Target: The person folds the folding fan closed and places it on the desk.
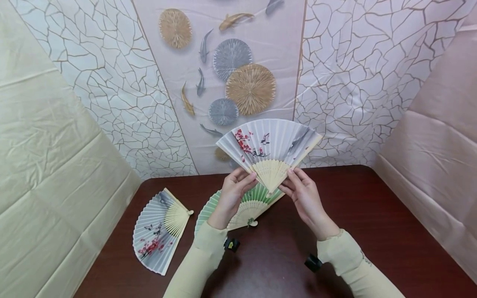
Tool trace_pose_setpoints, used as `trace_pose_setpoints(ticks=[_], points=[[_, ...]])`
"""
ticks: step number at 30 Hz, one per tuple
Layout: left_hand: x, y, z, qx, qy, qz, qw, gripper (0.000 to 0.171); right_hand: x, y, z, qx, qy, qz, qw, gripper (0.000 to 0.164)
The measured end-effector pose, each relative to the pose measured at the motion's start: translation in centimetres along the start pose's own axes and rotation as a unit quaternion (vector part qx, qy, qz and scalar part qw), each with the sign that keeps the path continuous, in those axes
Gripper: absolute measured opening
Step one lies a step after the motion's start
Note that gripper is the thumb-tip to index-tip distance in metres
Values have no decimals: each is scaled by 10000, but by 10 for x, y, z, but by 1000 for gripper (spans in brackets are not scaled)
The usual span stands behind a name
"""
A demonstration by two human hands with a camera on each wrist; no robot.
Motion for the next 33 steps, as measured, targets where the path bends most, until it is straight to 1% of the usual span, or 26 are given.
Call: trace_pose_setpoints(ticks=[12, 20, 27, 33], points=[[1, -1, 0, 94, 325, 76, 9994, 29, -3, 0, -4, -28, -85, 197, 9998, 12], [0, 0, -1, 153, 379, 150, 9991, 28, -4, 0, -5, -75, -134, 304, 9994, 14], [1, 1, -1, 193, 551, 199, 9981, 23, -5, 0, -7, -132, -140, 401, 9990, 14], [0, 1, -2, 230, 699, 246, 9970, 14, -7, -2, -8, -228, -243, 389, 9987, 14]])
Point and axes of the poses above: each hand's wrist, its own y-axis towards the middle knuckle, its own x-axis out of the back of the hand, z = x × y, the point moved 7 cm from there along y, towards the middle knuckle, and after that the axes turned 2 degrees about -x, right-handed, at the moved point
